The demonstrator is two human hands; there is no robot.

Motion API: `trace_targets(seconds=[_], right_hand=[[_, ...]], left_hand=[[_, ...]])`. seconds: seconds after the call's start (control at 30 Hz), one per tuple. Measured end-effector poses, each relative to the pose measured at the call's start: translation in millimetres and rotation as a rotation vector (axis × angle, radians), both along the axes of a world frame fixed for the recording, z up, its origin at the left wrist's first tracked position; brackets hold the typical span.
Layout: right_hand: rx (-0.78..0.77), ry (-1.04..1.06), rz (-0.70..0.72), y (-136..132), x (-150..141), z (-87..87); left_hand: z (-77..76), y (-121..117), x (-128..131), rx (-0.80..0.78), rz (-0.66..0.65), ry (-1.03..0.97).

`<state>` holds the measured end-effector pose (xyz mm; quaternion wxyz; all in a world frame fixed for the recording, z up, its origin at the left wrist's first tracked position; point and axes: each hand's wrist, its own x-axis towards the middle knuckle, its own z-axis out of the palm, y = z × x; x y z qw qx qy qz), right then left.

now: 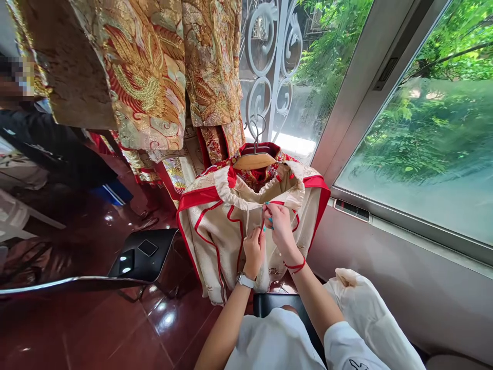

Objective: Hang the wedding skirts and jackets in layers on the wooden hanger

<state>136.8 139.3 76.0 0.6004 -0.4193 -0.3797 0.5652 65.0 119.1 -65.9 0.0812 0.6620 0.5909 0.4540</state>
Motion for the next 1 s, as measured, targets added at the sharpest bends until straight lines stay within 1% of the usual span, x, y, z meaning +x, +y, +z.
trace_targets(seconds=[0.1, 0.17, 0.23, 0.3, 0.4, 0.47, 0.53, 0.6, 0.67, 0.7, 0.73, 0.77, 0.8, 0.83, 0.87, 0.93, 0.97, 1.0], right_hand=[[0.038, 0.002, -0.04, 1.3, -0.2, 4.2], [0.04, -0.012, -0.047, -0.9, 0.7, 1.2], [0.016, -0.008, -0.025, -4.4, 1.8, -5.2], [-0.014, 0.009, 0.001, -7.3, 2.4, -12.7], [-0.023, -0.007, 0.017, -8.4, 1.9, -22.2], [-0.007, -0.057, 0.038, -8.2, 2.1, -26.6], [0.05, -0.161, 0.034, -9.5, 5.3, -30.0], [0.137, -0.308, -0.057, -12.7, 13.6, -31.9], [0.206, -0.436, -0.242, -16.0, 27.8, -31.4], [0.22, -0.481, -0.356, -16.4, 36.7, -30.1], [0.221, -0.517, -0.47, -15.4, 46.2, -28.0], [0.218, -0.559, -0.569, -12.7, 55.6, -25.3], [0.22, -0.62, -0.644, -8.0, 64.1, -22.2], [0.231, -0.701, -0.693, -1.5, 71.0, -19.1], [0.249, -0.798, -0.72, 6.8, 76.1, -16.2], [0.276, -1.006, -0.735, 26.6, 79.9, -12.3], [0.275, -1.1, -0.735, 37.0, 79.4, -11.3], [0.261, -1.178, -0.735, 47.0, 78.0, -10.7]], left_hand=[[4.8, 3.2, -1.1, -0.013, -0.012, -0.012], [8.6, 4.0, -4.0, -0.043, -0.035, -0.003], [15.3, 5.4, -7.5, -0.066, -0.074, -0.009], [26.2, 9.4, -9.9, -0.056, -0.099, -0.051], [46.7, 21.9, -8.6, -0.037, -0.046, -0.087], [57.6, 30.9, -5.1, -0.061, -0.015, -0.06], [63.4, 34.9, -2.7, -0.085, -0.028, -0.046], [66.6, 30.8, -5.7, -0.104, -0.085, -0.071], [72.7, 19.6, -17.7, -0.158, -0.191, -0.128], [78.6, 12.7, -27.3, -0.192, -0.245, -0.166], [87.2, 6.2, -39.1, -0.22, -0.282, -0.207], [98.5, 1.0, -52.5, -0.231, -0.287, -0.247], [112.3, -1.6, -66.7, -0.212, -0.252, -0.279], [128.1, -1.0, -80.7, -0.162, -0.181, -0.294], [145.0, 3.4, -93.6, -0.084, -0.083, -0.287], [178.5, 23.0, -113.6, 0.1, 0.117, -0.175], [193.4, 36.9, -120.1, 0.122, 0.166, -0.068], [206.2, 52.3, -124.4, 0.097, 0.179, 0.049]])
